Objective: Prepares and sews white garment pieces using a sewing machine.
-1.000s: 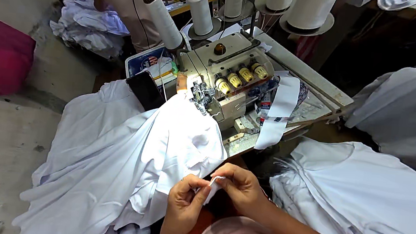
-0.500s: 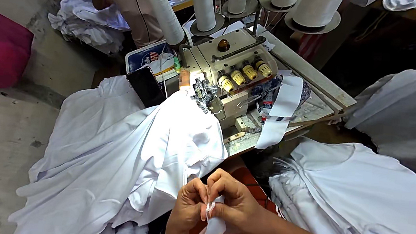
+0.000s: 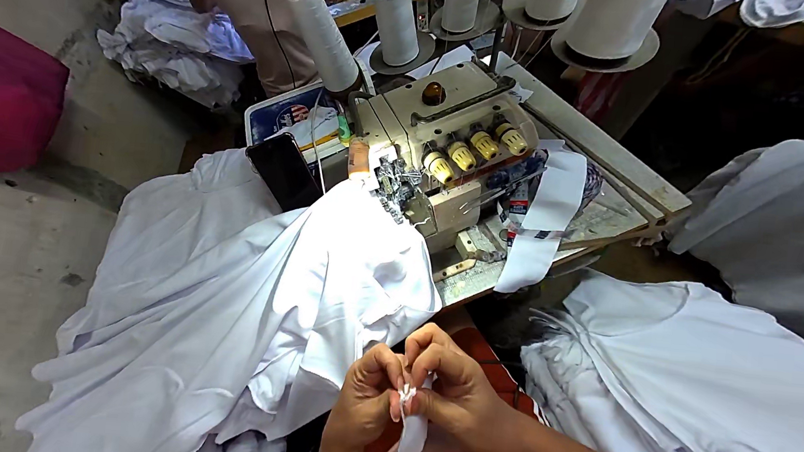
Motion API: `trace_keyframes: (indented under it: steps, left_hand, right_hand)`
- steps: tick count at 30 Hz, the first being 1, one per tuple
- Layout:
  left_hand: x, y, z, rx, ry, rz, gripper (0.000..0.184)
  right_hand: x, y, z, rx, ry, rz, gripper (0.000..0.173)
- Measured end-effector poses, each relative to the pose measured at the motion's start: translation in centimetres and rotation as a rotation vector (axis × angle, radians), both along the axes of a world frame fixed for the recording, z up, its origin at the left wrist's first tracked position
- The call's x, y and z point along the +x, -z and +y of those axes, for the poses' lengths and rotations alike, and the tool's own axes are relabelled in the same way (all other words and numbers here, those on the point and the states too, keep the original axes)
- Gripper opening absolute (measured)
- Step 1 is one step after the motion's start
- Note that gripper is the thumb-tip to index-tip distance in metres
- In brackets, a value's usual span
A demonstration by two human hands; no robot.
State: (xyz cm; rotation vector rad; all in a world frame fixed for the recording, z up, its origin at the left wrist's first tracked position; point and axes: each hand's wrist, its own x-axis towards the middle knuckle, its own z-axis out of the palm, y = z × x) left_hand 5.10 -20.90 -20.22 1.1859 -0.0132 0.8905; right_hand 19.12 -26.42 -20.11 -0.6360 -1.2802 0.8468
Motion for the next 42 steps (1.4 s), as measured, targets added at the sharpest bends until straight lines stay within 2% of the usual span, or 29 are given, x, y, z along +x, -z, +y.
trace_keyframes:
  steps: [6, 17, 20, 22, 25, 27, 29, 30, 32, 34, 36, 38, 40, 41, 42]
  left_hand:
    - [0.0, 0.2, 0.1, -0.036, -0.015, -0.028, 0.019]
    - [0.2, 0.3, 0.3, -0.056, -0.056, -0.026, 0.015]
    - [0.2, 0.6, 0.8, 0.035, -0.182, 0.049, 0.009]
    - [-0.2, 0.5, 1.7, 0.177, -0.248, 0.148, 0.012]
    - [-1.1, -0.7, 2.8, 0.248, -0.248, 0.241, 0.009]
    - [-1.7, -2.0, 3.5, 0.288, -0.189, 0.305, 0.009]
    - [-1.9, -2.8, 4.2, 0.417, -0.156, 0.4, 0.015]
    - [-1.8, -3.1, 4.3, 0.502, -0.198, 0.459, 0.016]
    - [-1.1, -3.0, 4.1, 0.625, -0.429, 0.611, 0.019]
    - [-0.4, -2.4, 3.2, 0.512, -0.658, 0.72, 0.027]
    - [-0.4, -1.6, 2.0, 0.224, -0.59, 0.552, 0.034]
    - [-0.4, -0.3, 0.5, 0.12, -0.437, 0.397, 0.05]
    - [0.0, 1.2, -0.2, 0.238, -0.433, 0.349, 0.06]
    - [0.1, 1.9, -0.2, 0.325, -0.481, 0.347, 0.055]
    - [0.1, 2.3, 0.1, 0.42, -0.54, 0.364, 0.041]
  right_hand:
    - [0.2, -0.2, 0.3, 0.033, 0.026, -0.133, 0.023]
    - [0.2, 0.1, 0.8, 0.049, 0.084, -0.205, 0.027]
    - [0.1, 0.4, 0.8, 0.102, 0.253, -0.326, 0.027]
    - [0.3, 0.3, 0.9, 0.112, 0.268, -0.296, 0.021]
    - [0.7, -0.5, 1.0, -0.035, 0.195, -0.086, 0.016]
    - [1.4, -1.2, 1.0, -0.199, 0.097, -0.066, 0.02]
    - [2.5, -1.6, 0.9, -0.342, -0.08, -0.137, 0.02]
    - [2.9, -1.6, 1.0, -0.375, -0.168, -0.197, 0.02]
    - [3.1, -1.5, 1.1, -0.379, -0.21, -0.268, 0.022]
    - [2.8, -1.8, 1.1, -0.413, -0.12, -0.211, 0.017]
    - [2.6, -2.1, 1.5, -0.475, -0.011, -0.089, 0.013]
    - [2.6, -2.4, 1.8, -0.564, 0.038, 0.023, 0.012]
    - [2.8, -2.5, 2.0, -0.632, 0.036, 0.086, 0.014]
    - [2.9, -2.4, 2.1, -0.65, 0.027, 0.087, 0.014]
    - [3.0, -2.2, 2.1, -0.659, 0.015, 0.069, 0.014]
